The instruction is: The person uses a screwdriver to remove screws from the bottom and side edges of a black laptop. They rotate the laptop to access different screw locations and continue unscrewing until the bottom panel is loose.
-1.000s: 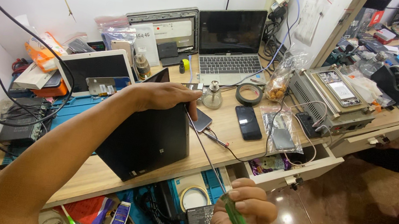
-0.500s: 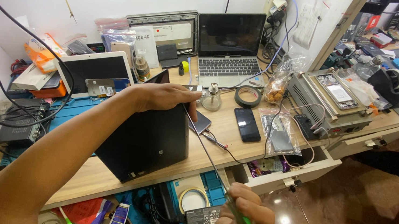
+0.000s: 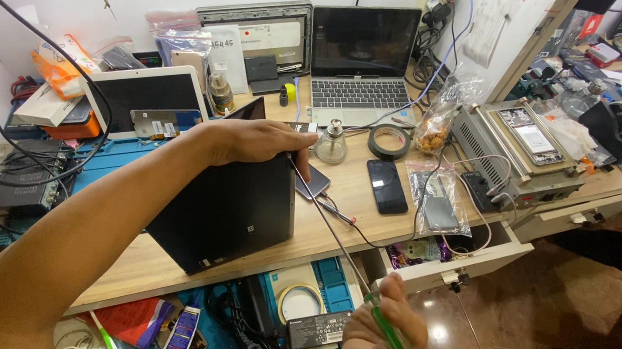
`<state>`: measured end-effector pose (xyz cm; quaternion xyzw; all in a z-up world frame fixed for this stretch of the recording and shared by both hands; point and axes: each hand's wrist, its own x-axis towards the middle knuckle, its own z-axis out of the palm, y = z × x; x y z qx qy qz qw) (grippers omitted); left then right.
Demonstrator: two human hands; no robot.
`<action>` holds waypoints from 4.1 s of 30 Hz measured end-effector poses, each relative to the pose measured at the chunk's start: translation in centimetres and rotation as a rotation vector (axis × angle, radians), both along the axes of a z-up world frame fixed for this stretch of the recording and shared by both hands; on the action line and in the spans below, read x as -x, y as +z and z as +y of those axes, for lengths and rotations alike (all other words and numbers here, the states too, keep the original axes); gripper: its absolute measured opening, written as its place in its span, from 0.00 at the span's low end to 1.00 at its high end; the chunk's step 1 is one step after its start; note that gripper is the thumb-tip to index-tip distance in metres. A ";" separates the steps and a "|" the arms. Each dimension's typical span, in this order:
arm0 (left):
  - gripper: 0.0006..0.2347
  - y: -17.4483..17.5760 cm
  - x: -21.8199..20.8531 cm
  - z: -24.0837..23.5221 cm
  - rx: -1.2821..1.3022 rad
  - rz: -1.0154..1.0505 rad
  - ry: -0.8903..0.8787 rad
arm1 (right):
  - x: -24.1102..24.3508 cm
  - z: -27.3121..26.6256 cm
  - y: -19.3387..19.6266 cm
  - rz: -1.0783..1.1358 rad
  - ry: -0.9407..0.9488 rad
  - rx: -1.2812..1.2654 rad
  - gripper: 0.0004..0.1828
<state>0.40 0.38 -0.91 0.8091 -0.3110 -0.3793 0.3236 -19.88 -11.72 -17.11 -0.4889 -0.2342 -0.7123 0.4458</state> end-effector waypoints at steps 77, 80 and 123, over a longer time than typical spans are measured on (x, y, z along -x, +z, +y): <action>0.14 -0.8 5.7 8.4 -0.280 -1.044 0.011 | -5.1 -0.6 -3.7 1.359 0.907 -0.764 0.18; 0.12 -0.9 6.5 8.9 -0.233 -1.068 0.033 | -6.5 0.6 -7.1 1.476 1.003 -0.770 0.23; 0.08 -26.4 16.7 21.3 0.857 -0.840 1.315 | -4.8 2.1 4.6 1.360 0.187 0.241 0.17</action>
